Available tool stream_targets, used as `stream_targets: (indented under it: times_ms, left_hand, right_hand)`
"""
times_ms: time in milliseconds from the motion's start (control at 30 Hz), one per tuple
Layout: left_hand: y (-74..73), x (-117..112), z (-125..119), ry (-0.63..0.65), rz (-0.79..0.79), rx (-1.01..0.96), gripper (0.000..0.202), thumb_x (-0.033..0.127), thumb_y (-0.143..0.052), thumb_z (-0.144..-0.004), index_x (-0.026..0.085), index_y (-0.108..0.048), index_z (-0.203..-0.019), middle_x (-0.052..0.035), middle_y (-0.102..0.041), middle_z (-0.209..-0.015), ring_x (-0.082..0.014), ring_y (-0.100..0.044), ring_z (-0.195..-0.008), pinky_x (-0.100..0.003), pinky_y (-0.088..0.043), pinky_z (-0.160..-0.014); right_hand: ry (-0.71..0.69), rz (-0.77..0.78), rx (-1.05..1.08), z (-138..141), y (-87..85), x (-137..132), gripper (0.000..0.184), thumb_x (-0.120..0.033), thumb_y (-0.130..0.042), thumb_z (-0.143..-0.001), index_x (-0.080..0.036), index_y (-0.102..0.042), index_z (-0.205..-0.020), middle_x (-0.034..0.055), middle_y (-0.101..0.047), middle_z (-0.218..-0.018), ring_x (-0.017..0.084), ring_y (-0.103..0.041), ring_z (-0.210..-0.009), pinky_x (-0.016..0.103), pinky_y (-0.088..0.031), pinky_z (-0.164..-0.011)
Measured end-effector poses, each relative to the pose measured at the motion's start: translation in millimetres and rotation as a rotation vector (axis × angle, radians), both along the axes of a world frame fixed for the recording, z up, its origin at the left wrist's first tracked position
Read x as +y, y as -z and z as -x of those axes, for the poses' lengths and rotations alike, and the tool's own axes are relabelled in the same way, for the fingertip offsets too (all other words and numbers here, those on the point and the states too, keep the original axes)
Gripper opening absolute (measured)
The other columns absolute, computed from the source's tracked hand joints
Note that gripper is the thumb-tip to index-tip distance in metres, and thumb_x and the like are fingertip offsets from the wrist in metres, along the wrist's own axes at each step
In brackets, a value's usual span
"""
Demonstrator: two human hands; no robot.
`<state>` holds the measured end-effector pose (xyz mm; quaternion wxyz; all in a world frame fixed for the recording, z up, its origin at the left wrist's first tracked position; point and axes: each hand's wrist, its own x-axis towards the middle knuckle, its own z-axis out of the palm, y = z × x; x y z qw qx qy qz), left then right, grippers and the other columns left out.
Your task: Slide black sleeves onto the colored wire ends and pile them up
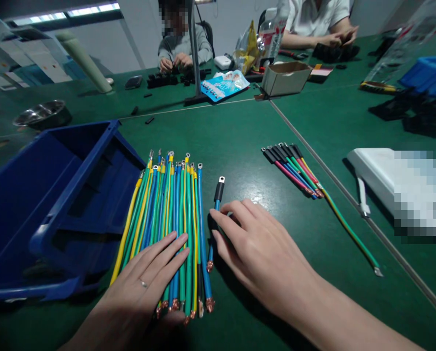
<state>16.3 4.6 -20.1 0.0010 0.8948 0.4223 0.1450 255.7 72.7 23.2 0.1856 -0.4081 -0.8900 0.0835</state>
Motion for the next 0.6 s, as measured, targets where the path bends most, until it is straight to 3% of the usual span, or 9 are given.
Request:
stream_targets:
  times_ms: [167,400,600]
  left_hand:
    - [3.3,-1,-1,-0.022,-0.031,0.010,0.069,0.065,-0.032,-0.097,0.014,-0.053,-0.138,-0.0118,-0.055,-0.143,-0.0296,-0.048,-0.134,-0.042,-0.042,-0.106]
    - [-2.6,3,1,0.016,-0.050,0.049,0.061,0.055,-0.040,-0.098,0.011,-0.052,-0.137,-0.0113,-0.050,-0.147,-0.0297,-0.046,-0.135,-0.042,-0.044,-0.102]
    - [0.6,2,2,0.030,-0.064,0.023,0.058,0.051,-0.035,-0.100,0.009,-0.055,-0.136,-0.0132,-0.054,-0.144,-0.0297,-0.047,-0.134,-0.043,-0.047,-0.101]
  right_hand:
    - [-0.069,0.005,0.025,8,1.1,-10,0.025,-0.020,-0.045,-0.097,-0.016,-0.067,-0.087,0.0083,-0.063,-0.087,0.018,-0.054,-0.075,0.033,-0.041,-0.066]
    - [0.109,-0.183,-0.182,2,-1.8,-4,0.028,-0.025,-0.044,-0.096,-0.014,-0.070,-0.101,0.0102,-0.065,-0.087,0.025,-0.054,-0.080,0.040,-0.039,-0.072]
    - [0.301,-0.273,-0.400,-20,-10.1,10,0.037,-0.035,-0.039,-0.097,-0.017,-0.069,-0.085,0.0115,-0.066,-0.080,0.031,-0.056,-0.085,0.048,-0.037,-0.081]
